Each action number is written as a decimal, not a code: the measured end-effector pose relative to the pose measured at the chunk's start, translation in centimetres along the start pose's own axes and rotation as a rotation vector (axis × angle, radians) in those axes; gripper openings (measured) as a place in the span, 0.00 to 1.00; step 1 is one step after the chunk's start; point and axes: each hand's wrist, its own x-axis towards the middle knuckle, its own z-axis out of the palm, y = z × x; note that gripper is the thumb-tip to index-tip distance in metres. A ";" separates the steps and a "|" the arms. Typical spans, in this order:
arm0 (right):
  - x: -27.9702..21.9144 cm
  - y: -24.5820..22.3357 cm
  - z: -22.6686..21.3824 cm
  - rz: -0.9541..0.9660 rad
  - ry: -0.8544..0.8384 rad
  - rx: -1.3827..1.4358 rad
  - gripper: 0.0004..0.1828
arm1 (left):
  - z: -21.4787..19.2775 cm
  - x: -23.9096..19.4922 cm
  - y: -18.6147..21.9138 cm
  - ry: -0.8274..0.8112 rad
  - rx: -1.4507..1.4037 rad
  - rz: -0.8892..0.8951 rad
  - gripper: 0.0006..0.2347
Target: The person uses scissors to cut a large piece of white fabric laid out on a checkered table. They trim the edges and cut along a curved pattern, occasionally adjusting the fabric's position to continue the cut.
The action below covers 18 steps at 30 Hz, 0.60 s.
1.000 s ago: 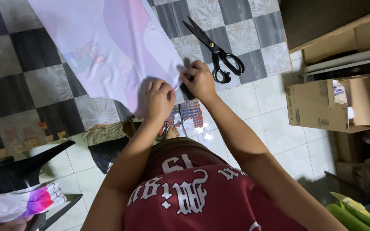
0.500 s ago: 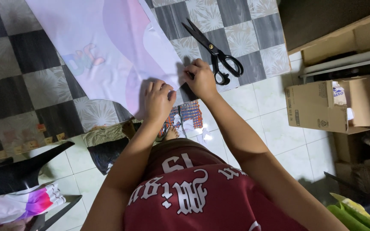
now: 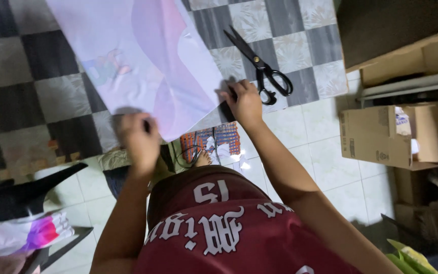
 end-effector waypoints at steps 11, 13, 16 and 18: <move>0.1 0.5 2.4 0.274 -0.175 0.048 0.09 | -0.7 -7.2 -0.3 -0.450 -0.209 -0.497 0.14; 0.5 1.0 2.2 0.403 -0.220 0.245 0.08 | 0.5 -7.7 0.8 -0.374 -0.638 -0.811 0.13; 1.3 -0.6 0.4 0.593 -0.285 0.509 0.09 | 2.3 -7.6 0.8 -0.215 -1.219 -1.228 0.18; 1.7 -1.4 -0.5 0.656 -0.308 0.572 0.11 | 3.5 -7.4 0.5 -0.157 -1.364 -1.352 0.20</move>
